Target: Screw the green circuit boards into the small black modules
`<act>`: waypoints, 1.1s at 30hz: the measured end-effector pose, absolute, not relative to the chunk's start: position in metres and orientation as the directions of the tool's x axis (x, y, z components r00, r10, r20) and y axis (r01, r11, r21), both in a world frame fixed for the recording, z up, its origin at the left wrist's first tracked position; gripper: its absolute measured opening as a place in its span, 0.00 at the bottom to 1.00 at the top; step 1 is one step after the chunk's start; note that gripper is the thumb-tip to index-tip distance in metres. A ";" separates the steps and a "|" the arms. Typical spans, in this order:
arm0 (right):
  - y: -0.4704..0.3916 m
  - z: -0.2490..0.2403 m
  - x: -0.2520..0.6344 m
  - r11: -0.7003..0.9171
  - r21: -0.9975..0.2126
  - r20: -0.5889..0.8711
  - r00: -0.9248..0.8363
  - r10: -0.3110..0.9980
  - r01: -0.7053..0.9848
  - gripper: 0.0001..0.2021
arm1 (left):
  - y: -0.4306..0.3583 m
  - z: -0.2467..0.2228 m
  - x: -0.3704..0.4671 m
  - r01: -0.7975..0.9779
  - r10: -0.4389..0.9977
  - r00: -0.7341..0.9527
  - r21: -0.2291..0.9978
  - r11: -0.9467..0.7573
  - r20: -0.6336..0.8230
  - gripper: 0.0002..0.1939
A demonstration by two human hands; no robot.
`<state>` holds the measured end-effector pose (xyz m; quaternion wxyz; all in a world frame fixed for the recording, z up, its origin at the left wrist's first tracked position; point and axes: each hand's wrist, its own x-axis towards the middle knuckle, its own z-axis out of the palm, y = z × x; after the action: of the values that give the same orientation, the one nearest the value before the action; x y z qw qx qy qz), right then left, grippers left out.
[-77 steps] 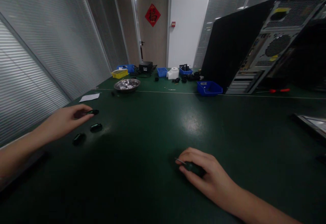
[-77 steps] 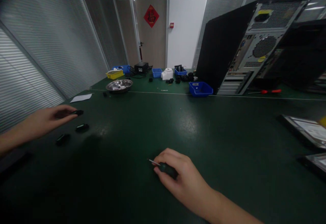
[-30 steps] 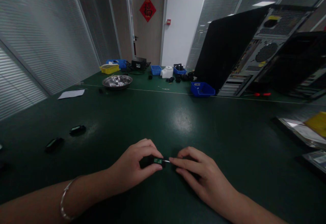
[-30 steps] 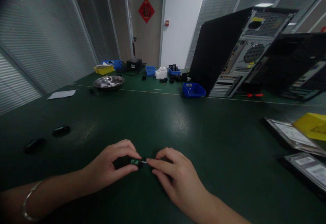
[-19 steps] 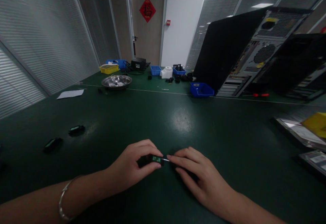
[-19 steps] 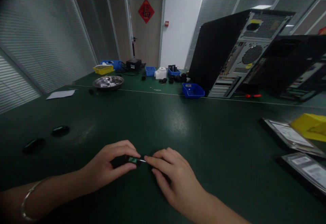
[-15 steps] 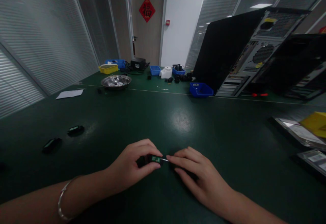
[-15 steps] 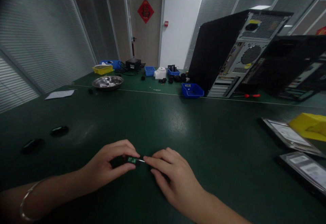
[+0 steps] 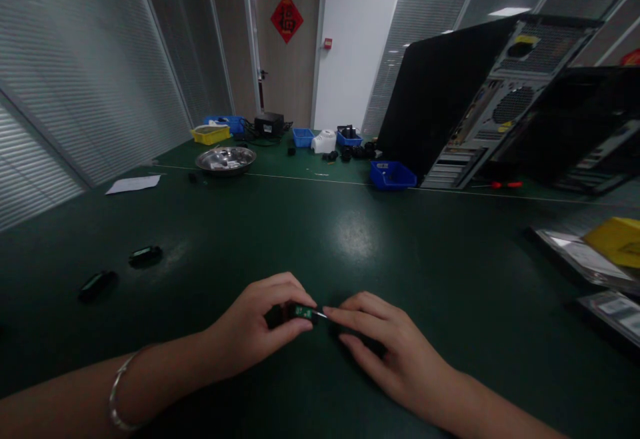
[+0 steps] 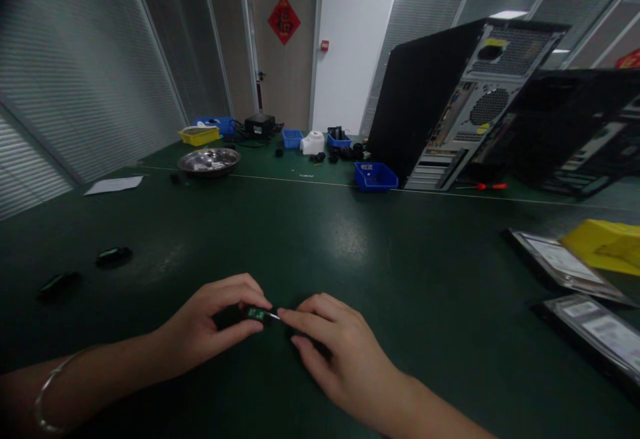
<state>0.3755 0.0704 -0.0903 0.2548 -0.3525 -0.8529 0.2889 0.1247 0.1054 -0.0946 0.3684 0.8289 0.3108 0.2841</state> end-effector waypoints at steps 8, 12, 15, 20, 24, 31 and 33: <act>0.070 -0.088 0.375 0.578 -0.682 0.224 -0.625 0.748 0.448 0.20 | 0.103 -0.093 0.124 0.299 0.722 0.650 0.794 -0.529 0.237 0.08; 0.070 -0.088 0.375 0.580 -0.685 0.226 -0.629 0.744 0.441 0.20 | 0.105 -0.093 0.124 0.303 0.720 0.653 0.790 -0.532 0.235 0.09; 0.070 -0.088 0.375 0.584 -0.683 0.228 -0.632 0.741 0.439 0.20 | 0.106 -0.094 0.125 0.292 0.717 0.655 0.795 -0.532 0.239 0.09; 0.070 -0.088 0.376 0.579 -0.688 0.219 -0.635 0.741 0.438 0.20 | 0.104 -0.094 0.125 0.253 0.714 0.648 0.808 -0.531 0.266 0.10; 0.069 -0.090 0.376 0.582 -0.687 0.223 -0.637 0.738 0.434 0.21 | 0.103 -0.093 0.125 0.262 0.720 0.644 0.809 -0.526 0.259 0.09; 0.071 -0.090 0.376 0.585 -0.687 0.225 -0.639 0.735 0.431 0.21 | 0.105 -0.094 0.124 0.283 0.716 0.656 0.800 -0.529 0.240 0.09; 0.071 -0.089 0.376 0.583 -0.688 0.221 -0.641 0.735 0.431 0.21 | 0.106 -0.094 0.124 0.282 0.713 0.659 0.801 -0.529 0.239 0.09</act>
<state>0.3758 0.0711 -0.0893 0.2507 -0.3416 -0.8537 0.3028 0.1238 0.1056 -0.0937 0.3811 0.8273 0.3007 0.2827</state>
